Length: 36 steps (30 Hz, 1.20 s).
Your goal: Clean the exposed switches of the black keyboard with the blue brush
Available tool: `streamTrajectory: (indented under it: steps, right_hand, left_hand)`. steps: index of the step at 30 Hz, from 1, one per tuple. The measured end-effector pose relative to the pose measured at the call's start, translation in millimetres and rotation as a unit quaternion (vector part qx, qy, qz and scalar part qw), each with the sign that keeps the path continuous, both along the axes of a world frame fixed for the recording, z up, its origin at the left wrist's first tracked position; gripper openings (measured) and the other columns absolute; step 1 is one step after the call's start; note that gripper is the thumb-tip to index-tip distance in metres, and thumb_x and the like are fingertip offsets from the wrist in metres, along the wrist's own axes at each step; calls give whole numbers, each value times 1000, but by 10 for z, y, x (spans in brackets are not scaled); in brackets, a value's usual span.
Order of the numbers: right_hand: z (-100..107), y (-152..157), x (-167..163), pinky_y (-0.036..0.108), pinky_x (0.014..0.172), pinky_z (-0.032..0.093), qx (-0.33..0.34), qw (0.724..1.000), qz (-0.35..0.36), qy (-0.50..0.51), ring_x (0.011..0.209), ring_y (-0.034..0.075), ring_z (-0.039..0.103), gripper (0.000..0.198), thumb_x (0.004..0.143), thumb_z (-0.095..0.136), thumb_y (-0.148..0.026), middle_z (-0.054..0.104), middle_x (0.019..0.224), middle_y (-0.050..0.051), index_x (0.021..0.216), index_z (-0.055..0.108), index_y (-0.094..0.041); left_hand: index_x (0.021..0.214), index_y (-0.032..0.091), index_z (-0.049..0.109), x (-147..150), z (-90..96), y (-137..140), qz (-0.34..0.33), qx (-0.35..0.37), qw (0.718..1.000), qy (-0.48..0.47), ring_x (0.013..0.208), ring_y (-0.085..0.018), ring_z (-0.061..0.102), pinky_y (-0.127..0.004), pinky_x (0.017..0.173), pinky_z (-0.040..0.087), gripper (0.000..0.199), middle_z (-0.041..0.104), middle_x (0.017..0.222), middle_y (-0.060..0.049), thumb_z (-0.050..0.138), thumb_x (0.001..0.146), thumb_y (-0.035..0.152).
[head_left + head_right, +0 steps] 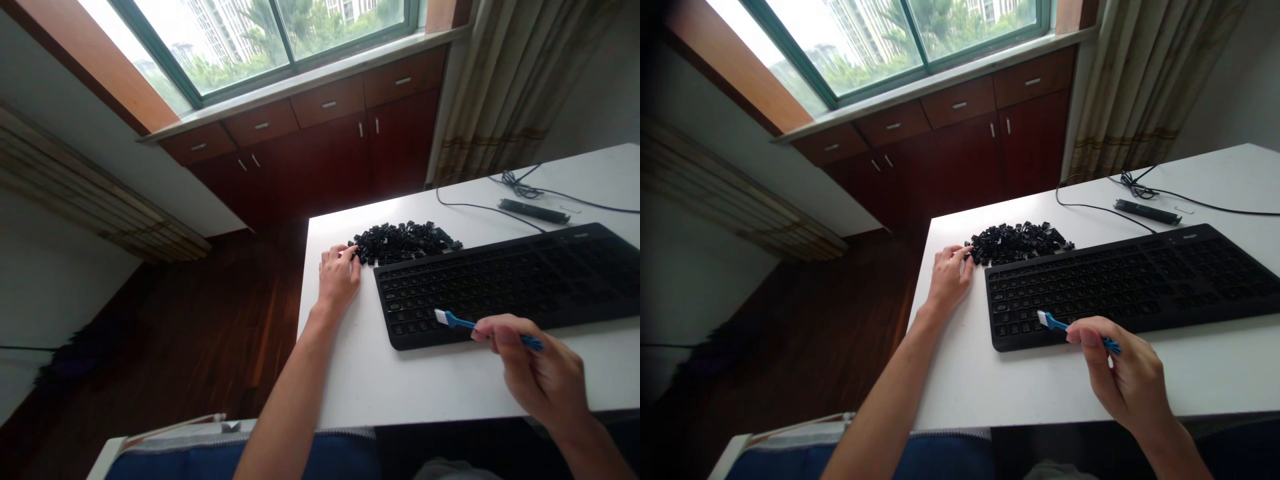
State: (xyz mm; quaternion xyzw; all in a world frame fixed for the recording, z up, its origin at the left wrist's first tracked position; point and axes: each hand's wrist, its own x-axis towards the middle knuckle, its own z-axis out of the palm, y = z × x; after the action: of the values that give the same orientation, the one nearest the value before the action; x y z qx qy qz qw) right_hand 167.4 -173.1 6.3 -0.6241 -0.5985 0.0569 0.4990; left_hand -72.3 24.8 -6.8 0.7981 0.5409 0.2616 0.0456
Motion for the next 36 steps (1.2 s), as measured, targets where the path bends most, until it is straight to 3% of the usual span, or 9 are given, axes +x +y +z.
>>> streamTrajectory:
  steps: [4, 7, 15, 19, 26, 33, 36]
  right_hand:
    - [-17, -5, 4, 27, 66, 46, 14, 999, -16, 36, 67, 12, 61, 16, 94, 49, -22, 68, 79, 0, 93, 65, -23]
    - [-4, 6, 8, 26, 63, 45, 4, 1000, -21, 8, 67, 12, 61, 14, 93, 50, -22, 68, 79, 0, 93, 65, -23]
    - [2, 13, 55, 25, 64, 47, 35, 998, 44, -41, 70, 11, 64, 16, 90, 53, -13, 70, 82, 0, 97, 64, -22]
    - [-32, 3, 76, 24, 61, 46, 25, 999, -3, -23, 67, 11, 63, 16, 90, 53, -14, 70, 80, 0, 96, 65, -22]
    - [-24, 9, 48, 24, 58, 44, 4, 1000, -24, -19, 63, 9, 61, 12, 91, 54, -20, 70, 78, -2, 94, 65, -23]
    - [3, 6, 10, 26, 59, 44, -1, 992, -127, -14, 61, 11, 61, 15, 93, 53, -28, 70, 73, 0, 92, 66, -22]
    - [25, 17, 4, 25, 57, 42, -13, 993, -110, -29, 58, 10, 60, 16, 93, 52, -29, 70, 72, -1, 90, 66, -22]
  left_hand:
    - [127, 24, 59, 0, 3, 12, -2, -1, 1000, -4, 109, -28, 51, -43, 95, 46, 36, 59, 120, -9, 50, 93, 32]
    - [127, 23, 60, 3, 1, 8, -3, -2, 1000, -6, 108, -28, 52, -44, 94, 46, 36, 59, 118, -10, 52, 92, 32]
    - [115, 22, 63, -6, -17, 29, -15, 10, 999, -29, 104, -28, 53, -44, 92, 47, 27, 62, 113, -9, 55, 91, 30]
    - [118, 22, 62, -3, -19, 49, -12, 7, 1000, -25, 103, -28, 54, -44, 91, 47, 29, 62, 115, -10, 55, 91, 29]
    - [116, 22, 62, -5, -43, 73, -16, 5, 1000, -20, 102, -27, 55, -42, 91, 46, 26, 66, 114, -7, 52, 92, 27]
    - [118, 23, 61, -2, -59, 93, -18, 6, 1000, -18, 104, -26, 55, -40, 95, 45, 27, 65, 118, -6, 52, 92, 27]
    - [113, 23, 62, 0, -39, 76, -20, 7, 1000, -13, 104, -26, 56, -40, 93, 46, 24, 66, 115, -5, 52, 92, 27]
